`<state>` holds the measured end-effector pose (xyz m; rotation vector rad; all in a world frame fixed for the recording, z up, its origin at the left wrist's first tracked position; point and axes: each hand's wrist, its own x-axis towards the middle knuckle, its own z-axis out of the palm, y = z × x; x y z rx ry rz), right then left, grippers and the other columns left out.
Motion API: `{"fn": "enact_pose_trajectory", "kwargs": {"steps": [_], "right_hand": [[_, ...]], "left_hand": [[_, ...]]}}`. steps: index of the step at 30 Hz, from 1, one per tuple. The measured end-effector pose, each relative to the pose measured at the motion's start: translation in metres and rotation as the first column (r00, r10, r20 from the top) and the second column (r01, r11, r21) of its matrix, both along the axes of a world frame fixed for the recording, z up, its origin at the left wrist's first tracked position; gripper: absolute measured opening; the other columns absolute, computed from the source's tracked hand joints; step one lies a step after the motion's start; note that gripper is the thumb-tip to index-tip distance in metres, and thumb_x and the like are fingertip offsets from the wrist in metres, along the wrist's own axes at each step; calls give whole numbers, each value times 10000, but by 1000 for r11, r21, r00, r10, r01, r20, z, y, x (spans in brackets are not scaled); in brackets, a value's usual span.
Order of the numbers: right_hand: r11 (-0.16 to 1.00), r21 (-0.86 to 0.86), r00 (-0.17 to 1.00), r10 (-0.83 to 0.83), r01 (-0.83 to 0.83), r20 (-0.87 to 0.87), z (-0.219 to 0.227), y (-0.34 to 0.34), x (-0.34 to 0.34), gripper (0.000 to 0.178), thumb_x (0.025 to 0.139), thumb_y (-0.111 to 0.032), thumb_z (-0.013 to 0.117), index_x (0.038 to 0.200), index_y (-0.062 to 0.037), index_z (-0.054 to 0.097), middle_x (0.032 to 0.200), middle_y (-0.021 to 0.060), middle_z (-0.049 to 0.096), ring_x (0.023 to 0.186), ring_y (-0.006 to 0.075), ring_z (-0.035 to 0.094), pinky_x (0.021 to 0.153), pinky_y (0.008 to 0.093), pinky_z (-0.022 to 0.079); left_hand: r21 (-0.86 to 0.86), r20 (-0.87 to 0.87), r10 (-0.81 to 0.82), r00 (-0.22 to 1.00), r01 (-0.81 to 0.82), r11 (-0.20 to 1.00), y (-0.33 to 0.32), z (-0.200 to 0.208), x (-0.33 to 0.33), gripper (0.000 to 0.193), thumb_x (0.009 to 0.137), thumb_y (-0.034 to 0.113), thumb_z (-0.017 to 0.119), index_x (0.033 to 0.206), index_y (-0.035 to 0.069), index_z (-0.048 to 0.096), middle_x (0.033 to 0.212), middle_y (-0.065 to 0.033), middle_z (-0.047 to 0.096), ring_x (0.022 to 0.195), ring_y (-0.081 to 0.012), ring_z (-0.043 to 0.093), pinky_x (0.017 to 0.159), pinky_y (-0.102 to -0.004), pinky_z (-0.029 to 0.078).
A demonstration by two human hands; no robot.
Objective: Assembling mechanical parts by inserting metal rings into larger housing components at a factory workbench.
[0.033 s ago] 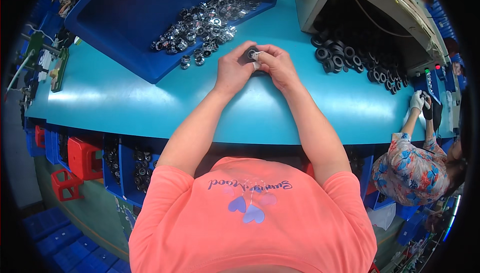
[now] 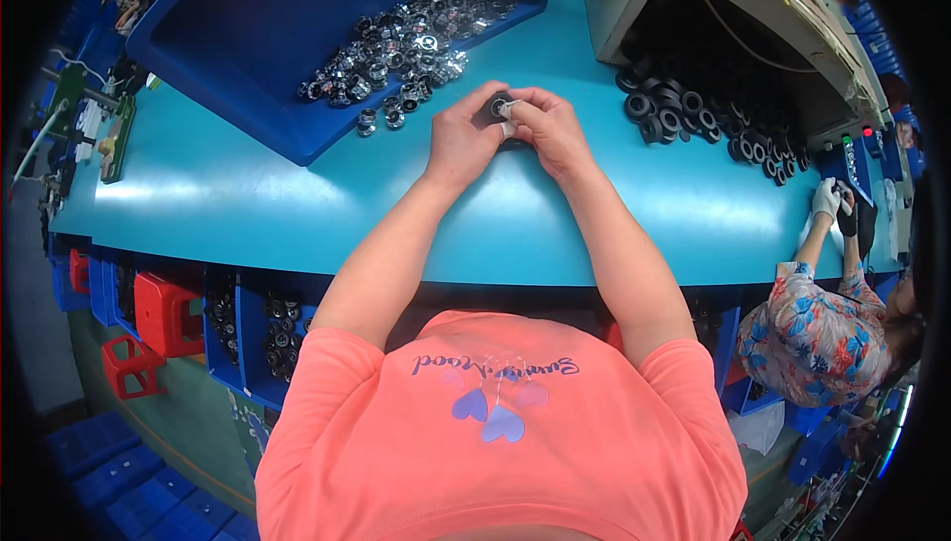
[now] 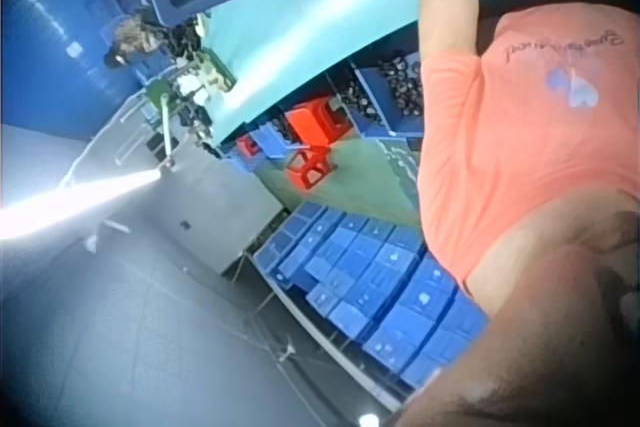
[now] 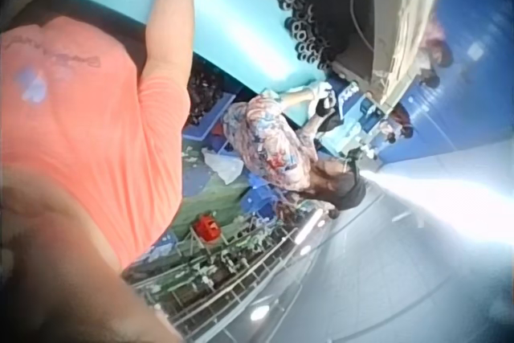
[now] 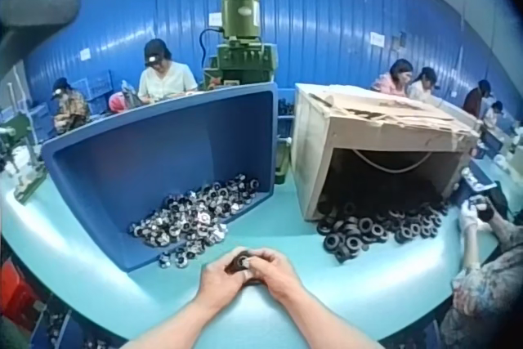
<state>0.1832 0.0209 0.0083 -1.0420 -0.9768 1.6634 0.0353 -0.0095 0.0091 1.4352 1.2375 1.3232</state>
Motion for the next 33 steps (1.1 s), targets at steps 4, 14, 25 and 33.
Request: {"fn": "enact_pose_trajectory", "kwargs": {"steps": [4,14,25,33], "right_hand": [[1000,-6,998,-16,17,68,5,-2,-1,301,803,-40,667,1083,71,666,963,119,691,799,165,663,704,275,557],[998,-7,996,68,-68,-63,16,-7,3,356,827,-29,662,1169,66,644,1093,130,680,979,199,673,849,299,572],[999,28,998,16,-18,63,6,-1,4,326,799,10,655,1118,75,652,1018,146,685,842,192,682,741,289,576],[994,-45,994,96,-99,-58,20,-7,6,330,867,-61,640,1171,67,651,1072,139,687,925,202,686,834,317,573]], "left_hand": [[69,-108,9,994,-1,998,-3,4,-1,460,772,-31,778,1213,60,685,968,12,701,863,-54,624,771,-229,532],[-13,58,-1,998,2,1000,4,-5,-5,451,778,-7,763,1214,43,655,1002,-34,710,903,-101,656,787,-261,543],[219,-331,71,941,3,976,-5,3,0,502,766,-52,714,1236,112,647,893,-46,707,801,-93,657,711,-262,537],[28,-35,-19,999,20,999,1,-4,-8,503,798,16,767,1279,62,626,991,-21,699,880,-96,662,752,-262,549]]}}
